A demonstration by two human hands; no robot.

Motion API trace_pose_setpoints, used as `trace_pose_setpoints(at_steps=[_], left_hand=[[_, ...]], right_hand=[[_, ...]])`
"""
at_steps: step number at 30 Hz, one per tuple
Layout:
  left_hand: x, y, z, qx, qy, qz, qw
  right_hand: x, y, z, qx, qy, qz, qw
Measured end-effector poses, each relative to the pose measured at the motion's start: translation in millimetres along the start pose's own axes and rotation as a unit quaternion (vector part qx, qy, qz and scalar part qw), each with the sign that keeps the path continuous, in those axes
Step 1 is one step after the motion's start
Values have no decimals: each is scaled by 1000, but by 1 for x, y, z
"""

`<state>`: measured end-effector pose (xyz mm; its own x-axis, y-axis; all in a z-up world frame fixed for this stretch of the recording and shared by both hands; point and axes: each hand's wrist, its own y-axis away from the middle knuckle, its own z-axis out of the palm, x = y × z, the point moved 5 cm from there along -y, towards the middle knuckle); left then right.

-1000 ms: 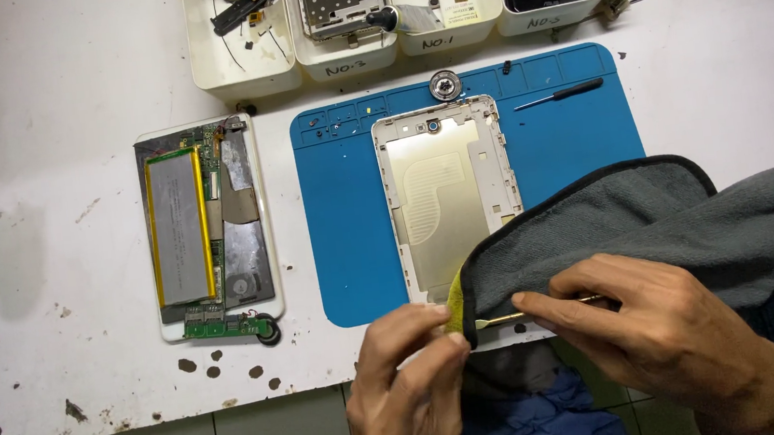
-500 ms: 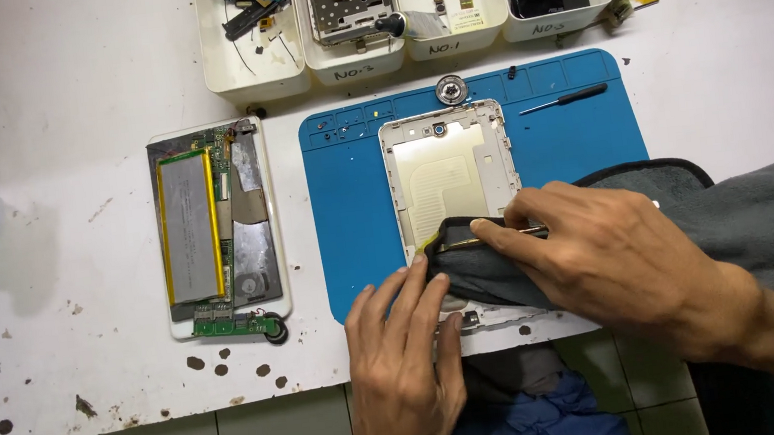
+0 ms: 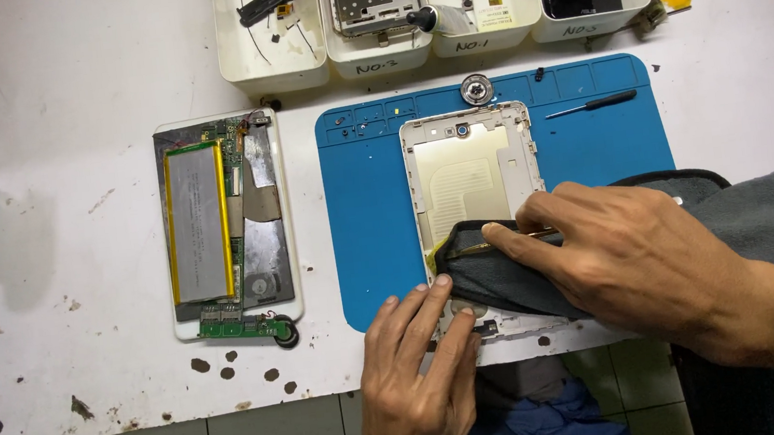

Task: Cleaning the internal frame of a smartphone using a cloth and a precision tool to remove adhesive residue

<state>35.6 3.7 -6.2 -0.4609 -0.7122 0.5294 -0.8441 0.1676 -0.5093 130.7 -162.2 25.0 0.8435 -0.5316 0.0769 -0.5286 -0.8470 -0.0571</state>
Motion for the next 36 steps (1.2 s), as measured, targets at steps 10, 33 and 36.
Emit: trace_pose_setpoints(at_steps=[10, 33, 36], left_hand=[[-3, -1, 0, -10, 15, -14, 1000], [-5, -40, -6, -79, -56, 25, 995], [-4, -40, -7, -89, -46, 23, 995]], right_hand=[[-5, -19, -15, -23, 83, -45, 995], [27, 8, -58, 32, 55, 12, 998], [44, 16, -55, 38, -200, 56, 977]])
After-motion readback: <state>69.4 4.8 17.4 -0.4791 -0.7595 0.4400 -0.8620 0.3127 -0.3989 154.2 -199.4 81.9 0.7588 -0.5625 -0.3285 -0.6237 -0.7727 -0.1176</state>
